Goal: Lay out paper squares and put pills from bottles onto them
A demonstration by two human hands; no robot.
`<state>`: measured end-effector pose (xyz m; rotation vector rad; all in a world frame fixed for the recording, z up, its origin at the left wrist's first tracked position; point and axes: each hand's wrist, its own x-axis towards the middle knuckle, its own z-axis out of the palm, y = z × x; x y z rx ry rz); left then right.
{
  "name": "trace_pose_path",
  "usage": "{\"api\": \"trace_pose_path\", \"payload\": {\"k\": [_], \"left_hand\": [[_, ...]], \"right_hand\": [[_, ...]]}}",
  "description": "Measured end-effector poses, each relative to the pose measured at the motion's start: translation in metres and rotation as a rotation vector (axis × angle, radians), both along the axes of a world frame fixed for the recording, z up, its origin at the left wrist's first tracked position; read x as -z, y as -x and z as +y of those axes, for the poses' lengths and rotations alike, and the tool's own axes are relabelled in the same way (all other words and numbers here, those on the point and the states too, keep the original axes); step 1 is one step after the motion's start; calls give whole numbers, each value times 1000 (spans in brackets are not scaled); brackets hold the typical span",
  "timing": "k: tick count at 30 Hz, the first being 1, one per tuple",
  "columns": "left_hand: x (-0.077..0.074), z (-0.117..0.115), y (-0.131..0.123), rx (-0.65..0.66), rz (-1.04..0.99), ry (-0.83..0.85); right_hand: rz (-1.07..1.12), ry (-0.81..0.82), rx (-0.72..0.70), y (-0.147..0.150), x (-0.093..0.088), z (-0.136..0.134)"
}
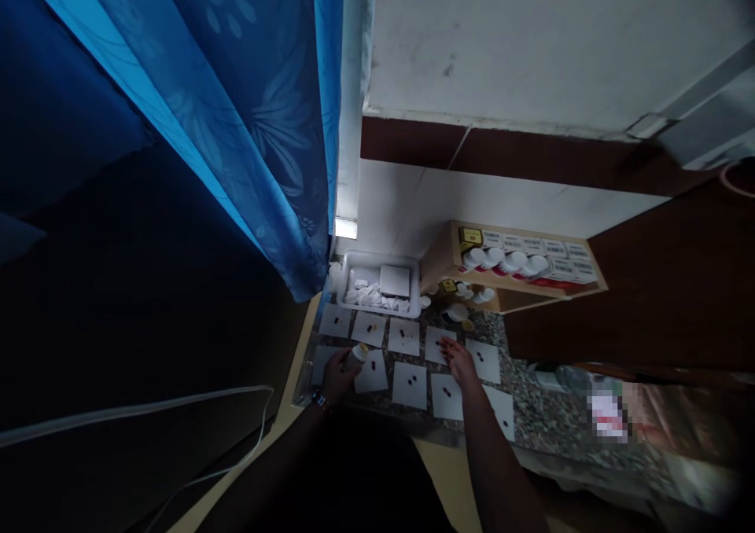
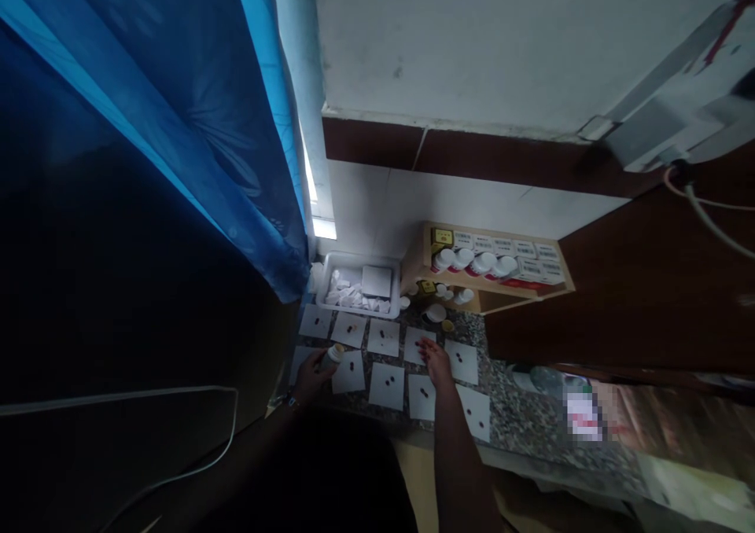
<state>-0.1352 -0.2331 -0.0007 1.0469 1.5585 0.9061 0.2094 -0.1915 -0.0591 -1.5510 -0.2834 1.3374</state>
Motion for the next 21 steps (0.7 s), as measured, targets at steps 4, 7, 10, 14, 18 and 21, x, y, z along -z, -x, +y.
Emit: {"api": "trace_pose_path", "payload": {"k": [4, 7, 10, 14, 18, 21], "left_hand": [[-1, -2, 0, -32, 19, 9], [-1, -3, 0, -39, 23, 11], [0, -4, -1, -35, 23, 3], [1, -4, -4, -53, 10, 18], [2, -4, -7, -37, -2, 0], [0, -3, -9, -36, 5, 3]], "right_hand": [[-15, 47, 18, 3, 2, 3], [-10, 40, 17, 4, 1, 5], [-10, 36, 2, 4, -2, 5], [-6, 44, -47, 1, -7, 6], [11, 35, -39, -2, -11, 6], [29, 16, -45, -4, -13, 6]]}}
